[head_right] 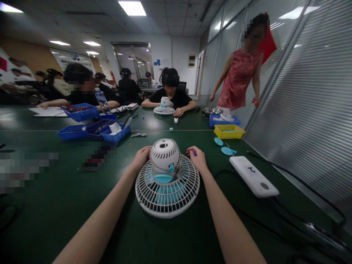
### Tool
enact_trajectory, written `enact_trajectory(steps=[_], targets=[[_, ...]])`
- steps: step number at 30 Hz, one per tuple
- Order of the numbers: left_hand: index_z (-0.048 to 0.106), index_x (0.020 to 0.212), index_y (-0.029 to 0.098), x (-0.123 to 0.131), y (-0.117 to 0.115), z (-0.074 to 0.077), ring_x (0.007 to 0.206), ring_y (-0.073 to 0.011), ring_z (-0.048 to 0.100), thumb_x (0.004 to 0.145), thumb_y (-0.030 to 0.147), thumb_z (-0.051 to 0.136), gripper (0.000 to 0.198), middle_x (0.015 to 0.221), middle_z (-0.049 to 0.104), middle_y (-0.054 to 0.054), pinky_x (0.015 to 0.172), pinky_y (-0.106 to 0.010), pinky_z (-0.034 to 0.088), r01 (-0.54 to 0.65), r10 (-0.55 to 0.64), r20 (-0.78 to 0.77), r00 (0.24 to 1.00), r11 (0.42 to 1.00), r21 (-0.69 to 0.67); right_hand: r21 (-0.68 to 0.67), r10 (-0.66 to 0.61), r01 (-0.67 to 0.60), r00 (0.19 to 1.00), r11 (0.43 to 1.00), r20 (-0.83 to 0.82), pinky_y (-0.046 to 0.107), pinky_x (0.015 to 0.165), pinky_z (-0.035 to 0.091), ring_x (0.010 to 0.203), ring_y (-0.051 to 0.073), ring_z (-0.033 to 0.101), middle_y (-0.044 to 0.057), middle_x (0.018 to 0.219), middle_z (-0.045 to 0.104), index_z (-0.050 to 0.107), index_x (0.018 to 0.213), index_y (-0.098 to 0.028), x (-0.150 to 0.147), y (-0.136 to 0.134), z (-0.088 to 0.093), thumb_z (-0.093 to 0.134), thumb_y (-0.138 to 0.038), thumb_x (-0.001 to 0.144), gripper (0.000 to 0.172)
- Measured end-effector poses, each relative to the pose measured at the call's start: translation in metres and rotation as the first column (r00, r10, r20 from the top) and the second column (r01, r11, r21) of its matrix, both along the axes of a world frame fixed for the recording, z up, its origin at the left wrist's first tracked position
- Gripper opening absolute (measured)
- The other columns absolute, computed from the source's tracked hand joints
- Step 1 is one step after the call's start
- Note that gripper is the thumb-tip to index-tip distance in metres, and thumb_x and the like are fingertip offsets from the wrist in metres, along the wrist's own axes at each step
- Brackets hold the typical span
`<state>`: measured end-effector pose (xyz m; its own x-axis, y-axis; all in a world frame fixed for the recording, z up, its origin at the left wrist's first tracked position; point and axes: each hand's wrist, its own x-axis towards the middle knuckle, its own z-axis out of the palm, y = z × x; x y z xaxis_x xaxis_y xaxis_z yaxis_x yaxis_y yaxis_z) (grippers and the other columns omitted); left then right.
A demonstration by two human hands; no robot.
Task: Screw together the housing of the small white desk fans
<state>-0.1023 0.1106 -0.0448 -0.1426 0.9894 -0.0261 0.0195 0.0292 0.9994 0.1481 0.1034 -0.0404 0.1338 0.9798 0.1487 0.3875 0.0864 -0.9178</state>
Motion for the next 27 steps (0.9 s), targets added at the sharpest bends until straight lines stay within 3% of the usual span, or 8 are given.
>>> enact_trajectory(steps=[4, 9, 27], targets=[[0.065, 0.08, 0.017, -0.003, 0.002, -0.009, 0.068, -0.0142, 0.061, 0.064, 0.031, 0.059, 0.022, 0.068, 0.065, -0.002, 0.075, -0.029, 0.05, -0.093, 0.087, 0.157, 0.984, 0.995, 0.033, 0.004, 0.005, -0.006, 1.0, 1.0, 0.03, 0.029, 0.075, 0.051, 0.075, 0.016, 0.067, 0.002, 0.079, 0.07, 0.064, 0.074, -0.021, 0.001, -0.001, 0.001, 0.052, -0.013, 0.084, 0.017], [0.065, 0.073, 0.016, -0.002, 0.004, -0.012, 0.059, -0.0124, 0.059, 0.064, 0.028, 0.06, 0.016, 0.06, 0.061, 0.001, 0.068, -0.029, 0.051, -0.11, 0.097, 0.244, 0.965, 0.993, 0.041, 0.031, 0.004, -0.006, 0.998, 0.999, 0.06, 0.03, 0.076, 0.051, 0.074, 0.017, 0.067, 0.002, 0.076, 0.07, 0.064, 0.074, -0.02, 0.001, 0.0, 0.0, 0.052, -0.013, 0.083, 0.017], [0.065, 0.07, 0.015, -0.003, 0.007, -0.015, 0.052, -0.0102, 0.056, 0.061, 0.026, 0.062, 0.015, 0.056, 0.063, 0.002, 0.06, -0.026, 0.048, -0.097, 0.069, 0.321, 0.945, 0.993, 0.073, 0.065, -0.001, -0.004, 0.997, 0.998, 0.077, 0.029, 0.072, 0.053, 0.071, 0.016, 0.068, 0.001, 0.074, 0.071, 0.065, 0.072, -0.021, 0.001, 0.003, -0.003, 0.051, -0.016, 0.08, 0.017]])
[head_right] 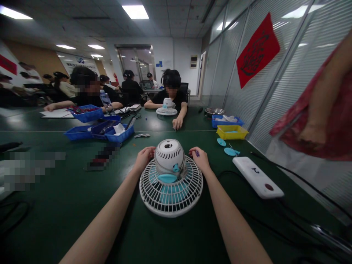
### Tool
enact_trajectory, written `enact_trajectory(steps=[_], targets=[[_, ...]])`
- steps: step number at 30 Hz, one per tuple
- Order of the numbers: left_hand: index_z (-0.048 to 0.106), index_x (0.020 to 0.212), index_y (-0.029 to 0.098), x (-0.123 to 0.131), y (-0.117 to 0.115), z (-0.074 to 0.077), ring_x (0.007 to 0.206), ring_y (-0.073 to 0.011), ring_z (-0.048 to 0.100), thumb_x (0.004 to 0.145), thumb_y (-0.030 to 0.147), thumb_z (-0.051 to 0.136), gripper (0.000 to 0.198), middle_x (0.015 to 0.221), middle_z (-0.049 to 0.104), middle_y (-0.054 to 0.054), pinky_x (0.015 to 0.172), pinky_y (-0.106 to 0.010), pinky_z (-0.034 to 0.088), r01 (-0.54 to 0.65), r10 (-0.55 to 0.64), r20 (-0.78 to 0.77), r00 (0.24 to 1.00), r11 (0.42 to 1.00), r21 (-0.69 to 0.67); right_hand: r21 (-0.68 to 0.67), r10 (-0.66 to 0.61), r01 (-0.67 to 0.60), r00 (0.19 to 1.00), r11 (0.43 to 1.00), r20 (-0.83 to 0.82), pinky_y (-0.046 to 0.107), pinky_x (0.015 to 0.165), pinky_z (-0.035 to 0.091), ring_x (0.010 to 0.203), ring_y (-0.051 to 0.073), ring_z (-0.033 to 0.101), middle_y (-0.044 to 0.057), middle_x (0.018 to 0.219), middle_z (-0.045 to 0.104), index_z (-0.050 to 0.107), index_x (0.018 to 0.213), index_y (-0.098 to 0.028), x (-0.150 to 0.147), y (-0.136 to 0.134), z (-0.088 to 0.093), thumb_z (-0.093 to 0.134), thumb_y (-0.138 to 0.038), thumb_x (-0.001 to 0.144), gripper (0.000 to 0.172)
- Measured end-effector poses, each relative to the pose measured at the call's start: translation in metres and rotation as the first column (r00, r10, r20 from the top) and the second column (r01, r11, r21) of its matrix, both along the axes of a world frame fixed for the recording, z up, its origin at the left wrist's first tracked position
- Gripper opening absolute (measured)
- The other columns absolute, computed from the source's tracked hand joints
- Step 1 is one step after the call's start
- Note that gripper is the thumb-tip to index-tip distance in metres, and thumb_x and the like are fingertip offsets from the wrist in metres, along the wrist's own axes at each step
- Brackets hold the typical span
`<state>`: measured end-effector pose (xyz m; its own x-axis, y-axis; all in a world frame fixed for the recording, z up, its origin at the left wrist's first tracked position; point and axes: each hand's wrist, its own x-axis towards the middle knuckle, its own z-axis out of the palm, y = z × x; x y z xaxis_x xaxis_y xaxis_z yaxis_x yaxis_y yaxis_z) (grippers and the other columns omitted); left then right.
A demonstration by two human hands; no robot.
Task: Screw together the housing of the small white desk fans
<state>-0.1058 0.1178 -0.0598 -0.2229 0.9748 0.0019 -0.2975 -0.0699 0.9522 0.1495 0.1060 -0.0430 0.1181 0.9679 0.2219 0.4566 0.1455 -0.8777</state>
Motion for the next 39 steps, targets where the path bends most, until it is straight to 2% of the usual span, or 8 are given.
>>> enact_trajectory(steps=[10, 16, 29, 35, 39], targets=[[0.065, 0.071, 0.015, -0.001, 0.002, -0.003, 0.054, -0.0109, 0.058, 0.063, 0.026, 0.063, 0.015, 0.058, 0.063, 0.001, 0.062, -0.026, 0.049, -0.002, 0.002, 0.011, 1.0, 1.0, -0.001, 0.002, 0.002, -0.002, 1.0, 1.0, -0.011, 0.031, 0.074, 0.054, 0.072, 0.017, 0.068, 0.002, 0.074, 0.072, 0.066, 0.073, -0.021, 0.001, 0.001, -0.002, 0.052, -0.017, 0.079, 0.016], [0.065, 0.07, 0.015, 0.0, 0.003, -0.004, 0.054, -0.0105, 0.057, 0.061, 0.024, 0.059, 0.014, 0.058, 0.064, 0.001, 0.061, -0.025, 0.047, -0.01, 0.01, 0.02, 1.0, 1.0, 0.0, 0.001, -0.009, 0.009, 1.0, 1.0, -0.025, 0.029, 0.071, 0.054, 0.069, 0.015, 0.067, 0.001, 0.071, 0.071, 0.065, 0.071, -0.021, 0.0, 0.003, -0.004, 0.049, -0.014, 0.078, 0.019], [0.064, 0.073, 0.015, 0.0, 0.001, -0.001, 0.054, -0.0101, 0.057, 0.06, 0.029, 0.062, 0.019, 0.058, 0.063, 0.001, 0.06, -0.026, 0.047, -0.01, 0.01, -0.001, 1.0, 1.0, 0.017, -0.013, -0.005, 0.004, 1.0, 1.0, -0.028, 0.029, 0.073, 0.055, 0.07, 0.015, 0.068, 0.002, 0.074, 0.071, 0.065, 0.072, -0.02, 0.0, 0.002, -0.002, 0.048, -0.011, 0.079, 0.021], [0.063, 0.073, 0.017, 0.002, -0.007, 0.01, 0.053, -0.0113, 0.058, 0.061, 0.031, 0.062, 0.019, 0.057, 0.064, 0.001, 0.058, -0.026, 0.046, -0.04, 0.041, -0.025, 0.999, 0.999, 0.026, -0.027, 0.004, -0.005, 1.0, 1.0, -0.028, 0.029, 0.075, 0.055, 0.072, 0.015, 0.068, 0.002, 0.076, 0.07, 0.063, 0.074, -0.02, 0.0, 0.001, -0.002, 0.046, -0.01, 0.082, 0.022], [0.066, 0.075, 0.016, 0.001, -0.016, 0.035, 0.058, -0.0129, 0.061, 0.061, 0.031, 0.063, 0.022, 0.062, 0.067, -0.001, 0.06, -0.025, 0.045, -0.054, 0.059, -0.078, 0.995, 0.997, 0.06, -0.031, 0.014, -0.014, 0.999, 0.999, -0.031, 0.031, 0.075, 0.055, 0.073, 0.016, 0.068, 0.003, 0.077, 0.071, 0.064, 0.075, -0.02, 0.001, 0.002, -0.004, 0.046, -0.009, 0.081, 0.022]])
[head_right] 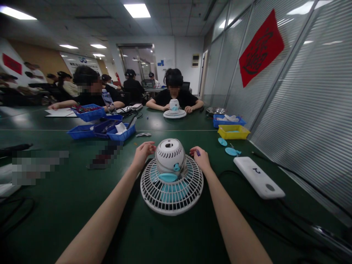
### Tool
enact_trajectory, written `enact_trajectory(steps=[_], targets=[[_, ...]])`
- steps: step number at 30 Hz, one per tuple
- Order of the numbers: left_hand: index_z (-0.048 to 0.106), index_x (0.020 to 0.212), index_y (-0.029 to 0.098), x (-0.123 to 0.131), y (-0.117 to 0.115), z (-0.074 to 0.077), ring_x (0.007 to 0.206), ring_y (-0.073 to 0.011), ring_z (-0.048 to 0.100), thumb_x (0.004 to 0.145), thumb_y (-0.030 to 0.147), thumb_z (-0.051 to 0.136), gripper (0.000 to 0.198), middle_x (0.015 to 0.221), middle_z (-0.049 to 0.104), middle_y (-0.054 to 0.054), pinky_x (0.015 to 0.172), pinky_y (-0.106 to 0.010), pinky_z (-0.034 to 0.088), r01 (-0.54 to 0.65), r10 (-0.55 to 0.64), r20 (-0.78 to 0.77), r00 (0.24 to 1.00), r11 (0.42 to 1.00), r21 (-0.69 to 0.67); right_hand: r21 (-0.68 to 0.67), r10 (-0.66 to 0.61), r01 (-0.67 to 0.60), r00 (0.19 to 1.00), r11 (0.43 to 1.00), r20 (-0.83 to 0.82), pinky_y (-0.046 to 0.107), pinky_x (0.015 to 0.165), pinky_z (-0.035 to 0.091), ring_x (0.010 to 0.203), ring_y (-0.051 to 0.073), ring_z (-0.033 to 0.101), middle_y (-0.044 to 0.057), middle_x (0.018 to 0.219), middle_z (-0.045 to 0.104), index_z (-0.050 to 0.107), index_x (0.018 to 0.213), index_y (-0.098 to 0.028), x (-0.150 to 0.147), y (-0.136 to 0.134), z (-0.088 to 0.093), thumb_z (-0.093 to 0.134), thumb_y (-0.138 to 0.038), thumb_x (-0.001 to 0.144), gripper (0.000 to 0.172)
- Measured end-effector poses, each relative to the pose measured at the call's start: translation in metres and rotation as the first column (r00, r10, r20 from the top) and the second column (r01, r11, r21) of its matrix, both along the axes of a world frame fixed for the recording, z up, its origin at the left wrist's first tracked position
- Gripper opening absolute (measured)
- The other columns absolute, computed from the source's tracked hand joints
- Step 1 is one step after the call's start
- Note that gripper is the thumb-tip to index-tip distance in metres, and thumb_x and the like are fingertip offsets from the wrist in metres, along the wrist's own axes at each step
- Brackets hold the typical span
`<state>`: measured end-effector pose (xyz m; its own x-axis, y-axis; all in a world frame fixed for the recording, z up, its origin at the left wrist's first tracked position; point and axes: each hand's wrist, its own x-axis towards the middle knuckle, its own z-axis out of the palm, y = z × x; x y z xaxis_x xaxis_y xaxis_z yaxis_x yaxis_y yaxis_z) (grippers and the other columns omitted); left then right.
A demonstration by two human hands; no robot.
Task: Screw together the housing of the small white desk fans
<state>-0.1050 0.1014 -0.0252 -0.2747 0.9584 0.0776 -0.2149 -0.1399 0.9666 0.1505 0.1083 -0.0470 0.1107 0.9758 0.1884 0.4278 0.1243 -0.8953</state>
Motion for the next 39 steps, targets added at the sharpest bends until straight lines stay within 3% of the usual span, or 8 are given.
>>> enact_trajectory(steps=[7, 11, 15, 18, 22, 26, 32, 39], targets=[[0.07, 0.078, 0.016, 0.025, -0.025, 0.068, 0.074, -0.0163, 0.064, 0.071, 0.028, 0.057, 0.019, 0.071, 0.071, -0.003, 0.07, -0.026, 0.045, 0.0, 0.013, -0.099, 0.995, 0.991, 0.136, 0.014, 0.004, -0.004, 1.0, 1.0, -0.02, 0.029, 0.076, 0.055, 0.073, 0.015, 0.068, 0.002, 0.077, 0.07, 0.064, 0.076, -0.019, 0.001, 0.002, -0.003, 0.046, -0.006, 0.081, 0.023], [0.068, 0.074, 0.017, 0.059, -0.051, 0.083, 0.088, -0.0207, 0.065, 0.08, 0.026, 0.05, 0.02, 0.08, 0.071, -0.005, 0.083, -0.032, 0.047, -0.008, 0.055, -0.214, 0.975, 0.977, 0.213, 0.013, 0.001, 0.0, 0.999, 1.0, -0.035, 0.028, 0.075, 0.055, 0.07, 0.014, 0.067, 0.001, 0.075, 0.07, 0.063, 0.075, -0.019, 0.0, 0.004, -0.005, 0.045, -0.005, 0.082, 0.024], [0.066, 0.094, 0.019, 0.087, -0.076, 0.072, 0.106, -0.0245, 0.061, 0.083, 0.028, 0.052, 0.019, 0.104, 0.068, -0.009, 0.098, -0.038, 0.044, -0.144, 0.208, -0.272, 0.939, 0.961, 0.236, 0.015, -0.005, 0.005, 0.999, 1.0, -0.049, 0.029, 0.076, 0.055, 0.068, 0.013, 0.067, 0.001, 0.074, 0.07, 0.064, 0.076, -0.019, 0.001, 0.006, -0.007, 0.046, -0.007, 0.083, 0.023], [0.059, 0.117, 0.02, 0.096, -0.088, 0.059, 0.125, -0.0281, 0.051, 0.082, 0.03, 0.058, 0.036, 0.126, 0.059, -0.012, 0.11, -0.043, 0.036, -0.231, 0.304, -0.307, 0.902, 0.94, 0.252, 0.014, -0.014, 0.014, 0.998, 1.0, -0.057, 0.028, 0.075, 0.056, 0.067, 0.012, 0.067, 0.001, 0.075, 0.07, 0.064, 0.078, -0.019, 0.001, 0.007, -0.008, 0.047, -0.009, 0.084, 0.021], [0.05, 0.13, 0.022, 0.098, -0.095, 0.047, 0.135, -0.0311, 0.046, 0.083, 0.034, 0.061, 0.05, 0.136, 0.052, -0.013, 0.116, -0.047, 0.032, -0.208, 0.26, -0.304, 0.916, 0.959, 0.194, 0.005, -0.028, 0.028, 0.997, 1.0, -0.073, 0.028, 0.072, 0.057, 0.063, 0.012, 0.066, 0.001, 0.075, 0.072, 0.065, 0.083, -0.02, -0.001, 0.006, -0.005, 0.047, -0.013, 0.086, 0.019], [0.046, 0.134, 0.021, 0.099, -0.1, 0.039, 0.139, -0.0331, 0.043, 0.078, 0.033, 0.068, 0.061, 0.141, 0.048, -0.015, 0.12, -0.05, 0.028, -0.195, 0.273, -0.362, 0.891, 0.952, 0.236, -0.003, -0.029, 0.029, 0.995, 1.0, -0.094, 0.025, 0.062, 0.054, 0.06, 0.012, 0.066, 0.003, 0.077, 0.073, 0.067, 0.092, -0.018, -0.004, 0.006, 0.006, 0.049, -0.02, 0.089, 0.019], [0.039, 0.14, 0.023, 0.101, -0.103, 0.027, 0.144, -0.0338, 0.038, 0.073, 0.029, 0.071, 0.074, 0.147, 0.044, -0.014, 0.122, -0.052, 0.026, -0.184, 0.289, -0.371, 0.882, 0.938, 0.294, 0.13, 0.039, -0.024, 0.993, 0.991, -0.113, 0.023, 0.062, 0.053, 0.069, 0.012, 0.067, 0.006, 0.087, 0.074, 0.069, 0.104, -0.018, -0.012, 0.001, 0.049, 0.05, -0.033, 0.093, 0.026], [0.04, 0.144, 0.027, 0.103, -0.105, 0.019, 0.148, -0.0331, 0.033, 0.074, 0.025, 0.068, 0.075, 0.154, 0.042, -0.012, 0.124, -0.052, 0.023, -0.198, 0.296, -0.315, 0.902, 0.931, 0.308, 0.417, 0.2, -0.18, 0.98, 0.891, -0.005, 0.029, 0.073, 0.053, 0.075, 0.014, 0.066, 0.003, 0.086, 0.074, 0.069, 0.092, -0.019, -0.039, -0.034, 0.116, 0.055, -0.029, 0.092, 0.017]])
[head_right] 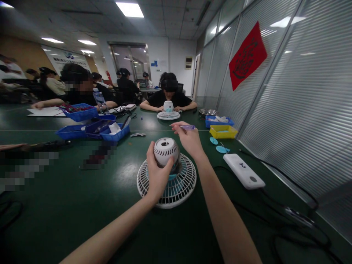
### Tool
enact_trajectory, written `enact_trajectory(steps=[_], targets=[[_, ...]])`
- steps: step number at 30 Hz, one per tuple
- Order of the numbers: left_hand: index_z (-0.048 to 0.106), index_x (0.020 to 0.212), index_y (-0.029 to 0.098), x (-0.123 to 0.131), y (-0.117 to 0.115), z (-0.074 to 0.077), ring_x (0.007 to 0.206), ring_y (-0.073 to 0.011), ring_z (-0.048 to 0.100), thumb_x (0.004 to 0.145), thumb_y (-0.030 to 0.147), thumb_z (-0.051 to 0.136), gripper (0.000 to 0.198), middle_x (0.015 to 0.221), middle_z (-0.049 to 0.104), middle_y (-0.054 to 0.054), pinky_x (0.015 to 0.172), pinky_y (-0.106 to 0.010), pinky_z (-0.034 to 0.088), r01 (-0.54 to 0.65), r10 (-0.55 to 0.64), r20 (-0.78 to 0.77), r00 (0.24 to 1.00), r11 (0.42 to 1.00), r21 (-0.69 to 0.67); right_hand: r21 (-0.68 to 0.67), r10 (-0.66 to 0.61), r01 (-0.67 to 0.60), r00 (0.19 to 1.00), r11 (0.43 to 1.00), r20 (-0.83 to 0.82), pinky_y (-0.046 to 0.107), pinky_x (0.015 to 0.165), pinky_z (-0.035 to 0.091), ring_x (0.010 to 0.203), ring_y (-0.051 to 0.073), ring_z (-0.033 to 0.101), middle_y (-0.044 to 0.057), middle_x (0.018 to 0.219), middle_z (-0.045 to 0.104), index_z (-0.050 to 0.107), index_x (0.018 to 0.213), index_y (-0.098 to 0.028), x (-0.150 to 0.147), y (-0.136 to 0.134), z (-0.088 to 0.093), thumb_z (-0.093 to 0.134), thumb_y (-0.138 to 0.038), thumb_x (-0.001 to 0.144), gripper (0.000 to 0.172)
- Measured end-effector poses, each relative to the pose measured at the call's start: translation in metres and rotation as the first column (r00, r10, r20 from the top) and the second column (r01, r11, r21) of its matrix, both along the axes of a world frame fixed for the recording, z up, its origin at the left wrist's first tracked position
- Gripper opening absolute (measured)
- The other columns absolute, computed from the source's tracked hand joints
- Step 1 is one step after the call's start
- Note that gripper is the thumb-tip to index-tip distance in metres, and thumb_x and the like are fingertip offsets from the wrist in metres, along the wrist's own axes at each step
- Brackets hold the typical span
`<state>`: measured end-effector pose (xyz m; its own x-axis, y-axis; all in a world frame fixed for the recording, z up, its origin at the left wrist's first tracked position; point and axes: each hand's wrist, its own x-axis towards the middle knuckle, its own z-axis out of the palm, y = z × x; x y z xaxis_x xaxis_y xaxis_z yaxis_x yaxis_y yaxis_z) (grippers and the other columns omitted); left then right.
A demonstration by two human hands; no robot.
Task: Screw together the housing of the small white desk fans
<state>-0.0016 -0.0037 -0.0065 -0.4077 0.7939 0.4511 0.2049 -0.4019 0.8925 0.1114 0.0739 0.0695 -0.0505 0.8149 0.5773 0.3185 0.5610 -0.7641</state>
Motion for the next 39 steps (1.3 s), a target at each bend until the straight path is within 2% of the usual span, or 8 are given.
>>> enact_trajectory(steps=[4, 8, 12, 18, 25, 39], targets=[[0.04, 0.144, 0.026, -0.002, -0.002, -0.003, 0.149, -0.0314, 0.033, 0.076, 0.022, 0.065, 0.072, 0.155, 0.041, -0.012, 0.124, -0.05, 0.022, 0.035, -0.036, 0.007, 0.999, 0.999, 0.025, 0.079, -0.025, 0.021, 0.998, 0.997, 0.05, 0.029, 0.07, 0.05, 0.068, 0.013, 0.064, 0.0, 0.07, 0.066, 0.061, 0.08, -0.019, -0.017, -0.012, 0.022, 0.056, -0.024, 0.092, 0.014], [0.038, 0.144, 0.026, -0.004, -0.004, -0.004, 0.149, -0.031, 0.032, 0.077, 0.022, 0.064, 0.072, 0.156, 0.041, -0.012, 0.124, -0.051, 0.021, 0.058, -0.058, -0.001, 0.998, 0.998, 0.027, 0.098, -0.113, 0.107, 0.992, 0.989, 0.053, 0.029, 0.066, 0.047, 0.061, 0.013, 0.061, -0.002, 0.064, 0.06, 0.053, 0.079, -0.021, -0.024, -0.014, 0.028, 0.054, -0.026, 0.095, 0.017], [0.037, 0.143, 0.026, -0.003, -0.005, -0.005, 0.15, -0.0296, 0.031, 0.077, 0.023, 0.063, 0.071, 0.156, 0.04, -0.012, 0.125, -0.049, 0.02, 0.057, -0.057, -0.013, 0.998, 0.998, 0.036, 0.089, -0.132, 0.124, 0.987, 0.988, 0.096, 0.028, 0.062, 0.044, 0.057, 0.013, 0.058, -0.003, 0.061, 0.057, 0.049, 0.076, -0.022, -0.023, -0.016, 0.027, 0.053, -0.028, 0.096, 0.021], [0.038, 0.143, 0.024, -0.001, -0.003, -0.005, 0.149, -0.0293, 0.033, 0.077, 0.026, 0.063, 0.07, 0.155, 0.041, -0.013, 0.124, -0.046, 0.021, 0.062, -0.062, 0.0, 0.998, 0.997, 0.05, 0.044, -0.088, 0.082, 0.988, 0.996, 0.131, 0.028, 0.058, 0.044, 0.047, 0.01, 0.053, -0.005, 0.059, 0.055, 0.048, 0.078, -0.022, -0.026, -0.021, 0.023, 0.052, -0.029, 0.097, 0.02], [0.04, 0.141, 0.021, -0.006, -0.002, -0.002, 0.147, -0.0297, 0.035, 0.076, 0.027, 0.061, 0.069, 0.153, 0.042, -0.014, 0.124, -0.047, 0.023, 0.071, -0.07, -0.026, 0.997, 0.996, 0.046, 0.023, -0.116, 0.113, 0.971, 0.993, 0.207, 0.028, 0.058, 0.047, 0.056, 0.014, 0.059, -0.001, 0.063, 0.059, 0.053, 0.081, -0.021, -0.03, -0.023, 0.019, 0.054, -0.028, 0.095, 0.015], [0.039, 0.14, 0.023, -0.011, 0.001, -0.004, 0.146, -0.0302, 0.037, 0.077, 0.027, 0.061, 0.067, 0.153, 0.044, -0.013, 0.124, -0.051, 0.023, 0.121, -0.118, -0.043, 0.992, 0.991, 0.065, -0.008, -0.057, 0.058, 0.99, 0.998, 0.127, 0.029, 0.054, 0.049, 0.047, 0.012, 0.058, -0.003, 0.06, 0.059, 0.049, 0.075, -0.022, -0.025, -0.023, 0.019, 0.053, -0.028, 0.095, 0.022]])
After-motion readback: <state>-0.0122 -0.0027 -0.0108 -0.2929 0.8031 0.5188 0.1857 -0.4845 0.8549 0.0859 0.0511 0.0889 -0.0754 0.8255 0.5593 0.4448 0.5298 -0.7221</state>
